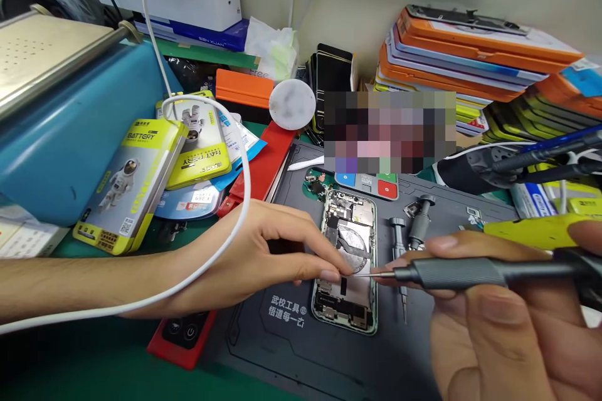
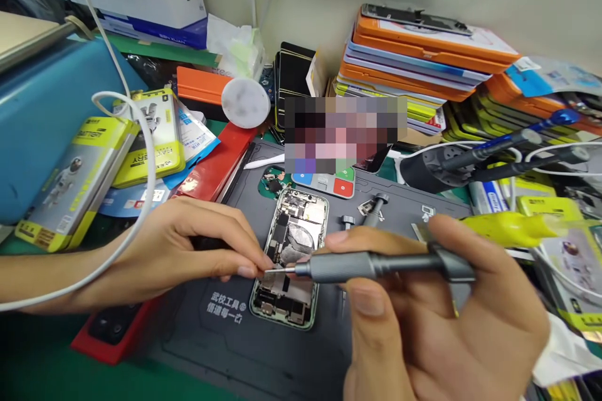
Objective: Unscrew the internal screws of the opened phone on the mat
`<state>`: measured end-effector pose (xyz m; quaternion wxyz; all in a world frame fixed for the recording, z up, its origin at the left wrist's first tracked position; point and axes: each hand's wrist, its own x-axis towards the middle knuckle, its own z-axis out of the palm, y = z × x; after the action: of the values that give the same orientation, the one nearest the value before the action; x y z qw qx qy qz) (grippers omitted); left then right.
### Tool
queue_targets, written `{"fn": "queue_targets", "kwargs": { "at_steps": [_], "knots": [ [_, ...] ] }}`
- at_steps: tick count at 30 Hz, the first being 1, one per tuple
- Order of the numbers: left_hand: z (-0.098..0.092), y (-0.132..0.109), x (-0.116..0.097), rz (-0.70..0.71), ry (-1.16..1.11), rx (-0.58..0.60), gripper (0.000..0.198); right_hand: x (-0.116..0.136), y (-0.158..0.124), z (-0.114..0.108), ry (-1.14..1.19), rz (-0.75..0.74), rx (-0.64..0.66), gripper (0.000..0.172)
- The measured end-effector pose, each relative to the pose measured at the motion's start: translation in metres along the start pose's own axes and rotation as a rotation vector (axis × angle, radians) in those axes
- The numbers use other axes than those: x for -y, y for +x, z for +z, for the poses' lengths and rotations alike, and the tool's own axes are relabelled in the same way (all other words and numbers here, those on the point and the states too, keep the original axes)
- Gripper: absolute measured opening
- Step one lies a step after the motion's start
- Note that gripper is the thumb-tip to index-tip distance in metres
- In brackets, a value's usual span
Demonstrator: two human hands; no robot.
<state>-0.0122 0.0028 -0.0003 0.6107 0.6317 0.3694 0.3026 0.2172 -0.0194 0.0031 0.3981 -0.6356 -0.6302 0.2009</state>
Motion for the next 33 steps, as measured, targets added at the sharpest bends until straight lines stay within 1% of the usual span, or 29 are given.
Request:
{"fn": "queue_targets", "kwargs": {
  "at_steps": [2,5,9,13,16,17,19,23,28,33],
  "knots": [
    [-0.001,0.000,0.000,0.013,0.006,0.025,0.021,0.000,-0.002,-0.001,0.055,-0.025,0.078,0.086],
    [-0.001,0.001,0.001,0.016,-0.005,0.037,0.023,-0.009,-0.003,-0.006,0.097,-0.004,0.114,0.083],
    [-0.002,0.001,-0.001,-0.008,-0.024,0.038,0.022,-0.016,-0.005,-0.007,0.110,0.004,0.105,0.082],
    [-0.002,0.000,-0.009,-0.057,0.035,0.050,0.024,-0.006,-0.009,0.002,0.062,-0.057,0.070,0.081],
    [-0.001,0.000,-0.014,-0.088,0.041,0.056,0.024,0.001,-0.011,0.008,0.002,-0.119,0.042,0.075],
    [-0.001,0.000,-0.015,-0.091,0.039,0.057,0.024,0.002,-0.011,0.008,0.006,-0.095,0.052,0.075],
    [-0.001,0.001,-0.016,-0.099,0.041,0.051,0.024,0.000,-0.009,0.007,0.066,-0.043,0.076,0.080],
    [0.000,0.002,-0.015,-0.110,0.050,0.031,0.025,-0.011,-0.002,0.000,0.153,0.023,0.101,0.086],
    [0.001,0.002,-0.009,-0.024,-0.014,0.023,0.024,-0.018,0.003,-0.002,0.164,-0.005,0.091,0.088],
    [0.001,0.002,-0.008,-0.011,-0.019,0.041,0.025,-0.011,0.000,0.006,0.152,-0.042,0.093,0.082]
  ]
}}
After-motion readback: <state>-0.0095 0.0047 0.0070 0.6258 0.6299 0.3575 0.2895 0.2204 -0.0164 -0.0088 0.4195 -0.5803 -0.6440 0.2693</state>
